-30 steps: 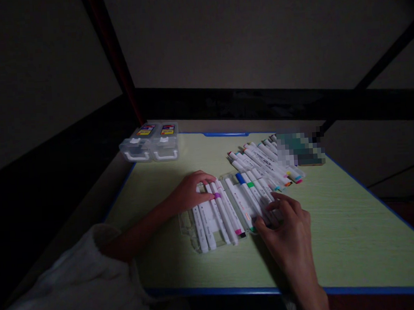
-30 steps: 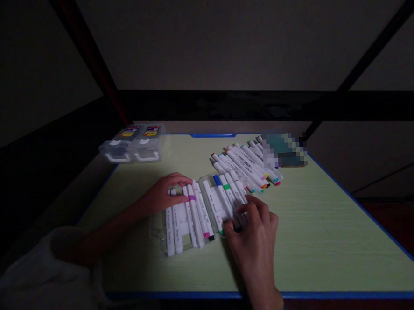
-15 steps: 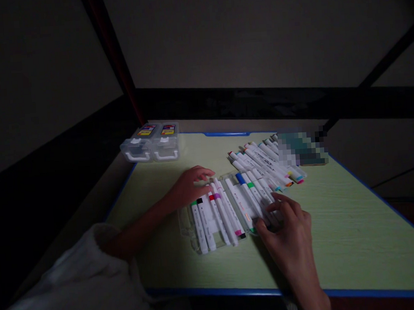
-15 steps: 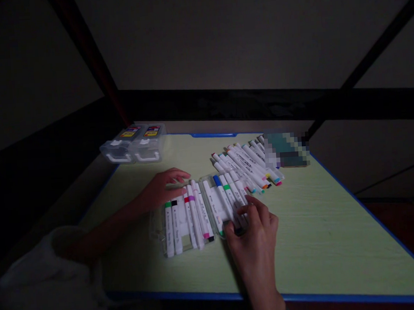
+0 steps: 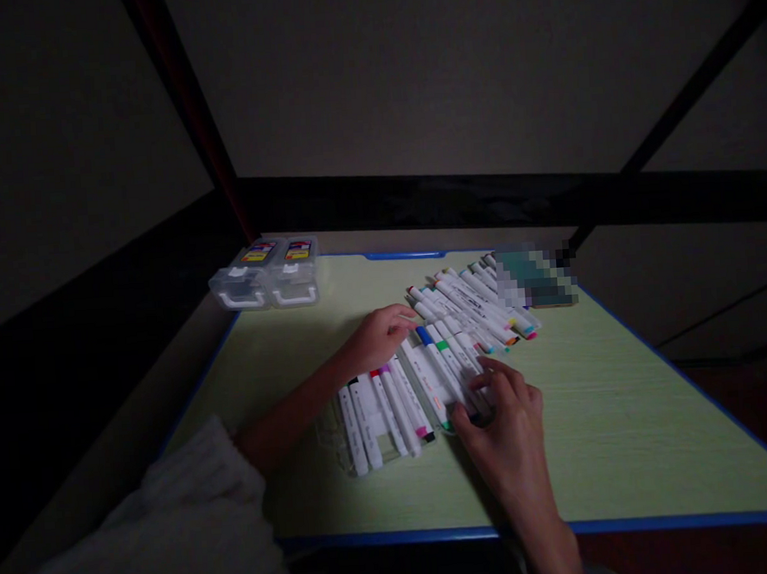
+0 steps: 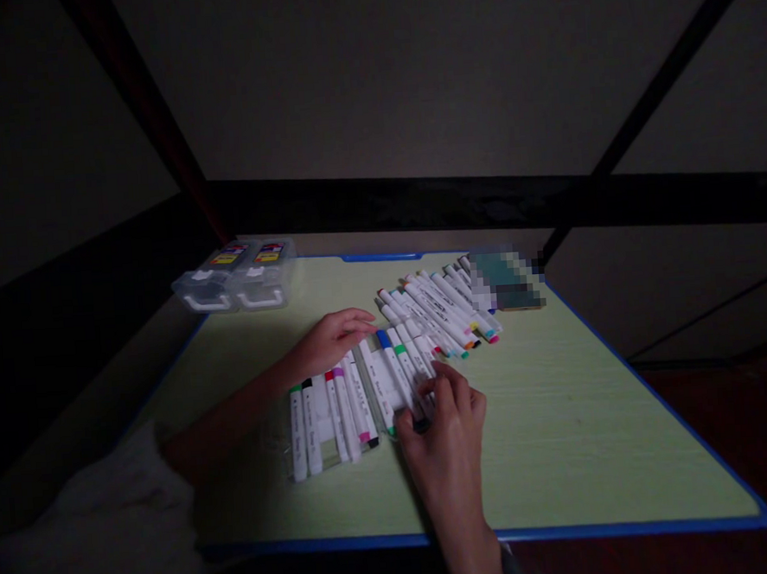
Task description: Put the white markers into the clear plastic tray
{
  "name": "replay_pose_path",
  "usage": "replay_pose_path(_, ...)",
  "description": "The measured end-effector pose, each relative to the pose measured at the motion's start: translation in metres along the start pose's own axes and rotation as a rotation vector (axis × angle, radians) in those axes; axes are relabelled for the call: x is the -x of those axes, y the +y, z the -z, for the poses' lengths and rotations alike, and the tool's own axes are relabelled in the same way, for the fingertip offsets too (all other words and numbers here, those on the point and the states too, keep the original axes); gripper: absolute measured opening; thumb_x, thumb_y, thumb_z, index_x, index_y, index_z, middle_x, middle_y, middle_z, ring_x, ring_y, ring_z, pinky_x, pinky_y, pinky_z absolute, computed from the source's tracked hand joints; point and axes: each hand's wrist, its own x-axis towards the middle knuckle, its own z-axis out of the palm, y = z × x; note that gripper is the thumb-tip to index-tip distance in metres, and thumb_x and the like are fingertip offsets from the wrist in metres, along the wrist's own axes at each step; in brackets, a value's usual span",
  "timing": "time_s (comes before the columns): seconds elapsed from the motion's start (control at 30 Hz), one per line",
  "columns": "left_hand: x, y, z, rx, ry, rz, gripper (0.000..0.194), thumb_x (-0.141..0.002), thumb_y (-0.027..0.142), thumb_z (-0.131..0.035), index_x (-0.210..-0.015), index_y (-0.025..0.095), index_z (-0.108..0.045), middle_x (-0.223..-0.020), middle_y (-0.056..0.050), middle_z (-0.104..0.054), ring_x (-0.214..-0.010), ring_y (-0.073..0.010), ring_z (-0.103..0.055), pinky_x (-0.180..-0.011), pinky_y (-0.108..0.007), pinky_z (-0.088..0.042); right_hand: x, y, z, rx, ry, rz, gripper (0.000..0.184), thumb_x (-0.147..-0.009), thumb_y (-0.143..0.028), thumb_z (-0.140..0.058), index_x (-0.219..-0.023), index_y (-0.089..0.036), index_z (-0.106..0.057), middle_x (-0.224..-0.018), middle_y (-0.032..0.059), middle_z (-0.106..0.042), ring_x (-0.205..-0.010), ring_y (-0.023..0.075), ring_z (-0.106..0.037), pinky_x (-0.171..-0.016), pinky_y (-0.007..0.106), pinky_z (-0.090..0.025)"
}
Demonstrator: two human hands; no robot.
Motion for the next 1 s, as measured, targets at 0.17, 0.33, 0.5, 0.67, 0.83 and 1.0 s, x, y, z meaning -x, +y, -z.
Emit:
replay_pose_path(0.17, 0.000, -0.004, 0.001, 0.061, -0.005, -0.008, 0.026, -0.071, 0.000, -0.045, -0.091, 0.013, -0.055, -0.091, -0.008, -0.066, -0.085, -0.0146, -0.061, -0.077, -0.030, -0.046, 0.000, -0.001, 0.001, -0.007, 0.002, 0.007, 0.015, -0.066, -0.021, -0.048, -0.080, -0.018, -0.046, -0.105, 0.0133, -0.052, -0.094, 0.0269, -0.045, -0.078, 0.042, -0.035)
replay_pose_path(0.33, 0.001, 0.002, 0.001, 0.121, 0.031, 0.011, 0.022, -0.069, 0.000, -0.047, -0.085, 0.010, -0.057, -0.089, -0.009, -0.066, -0.084, -0.0149, -0.061, -0.081, -0.032, -0.045, 0.000, -0.002, 0.001, -0.005, 0.000, 0.005, 0.014, -0.066, -0.021, -0.048, -0.079, -0.018, -0.047, -0.106, 0.0140, -0.052, -0.095, 0.0269, -0.045, -0.080, 0.042, -0.034)
replay_pose_path(0.5, 0.003, 0.008, 0.000, 0.153, 0.044, 0.025, 0.020, -0.068, 0.000, -0.050, -0.084, 0.009, -0.059, -0.087, -0.009, -0.066, -0.080, -0.0136, -0.062, -0.080, -0.033, -0.047, 0.001, -0.002, 0.000, -0.005, -0.003, 0.001, 0.013, -0.067, -0.021, -0.048, -0.080, -0.018, -0.047, -0.105, 0.0141, -0.053, -0.095, 0.0272, -0.045, -0.080, 0.042, -0.034)
replay_pose_path(0.67, 0.005, 0.013, 0.000, 0.170, 0.083, 0.009, 0.025, -0.067, -0.001, -0.051, -0.089, 0.008, -0.061, -0.087, -0.008, -0.065, -0.079, -0.0142, -0.063, -0.079, -0.032, -0.048, 0.001, 0.001, -0.001, -0.009, -0.005, 0.011, 0.013, -0.069, -0.023, -0.049, -0.080, -0.018, -0.046, -0.107, 0.0142, -0.052, -0.097, 0.0278, -0.045, -0.081, 0.042, -0.034)
replay_pose_path(0.83, 0.005, 0.009, 0.000, 0.189, 0.076, -0.094, 0.020, -0.065, 0.001, -0.056, -0.081, 0.009, -0.066, -0.090, -0.007, -0.060, -0.073, -0.0110, -0.061, -0.077, -0.030, -0.049, 0.001, 0.001, 0.000, -0.009, -0.005, 0.013, 0.012, -0.070, -0.024, -0.048, -0.080, -0.018, -0.047, -0.106, 0.0134, -0.052, -0.097, 0.0273, -0.046, -0.081, 0.042, -0.034)
replay_pose_path(1.0, 0.006, 0.008, 0.001, 0.171, 0.092, -0.118, 0.015, -0.063, 0.005, -0.061, -0.075, 0.011, -0.067, -0.084, -0.004, -0.059, -0.067, -0.0083, -0.059, -0.074, -0.028, -0.050, 0.003, -0.001, 0.001, -0.026, -0.014, 0.015, 0.010, -0.073, -0.026, -0.048, -0.079, -0.018, -0.048, -0.107, 0.0135, -0.052, -0.099, 0.0269, -0.045, -0.081, 0.042, -0.035)
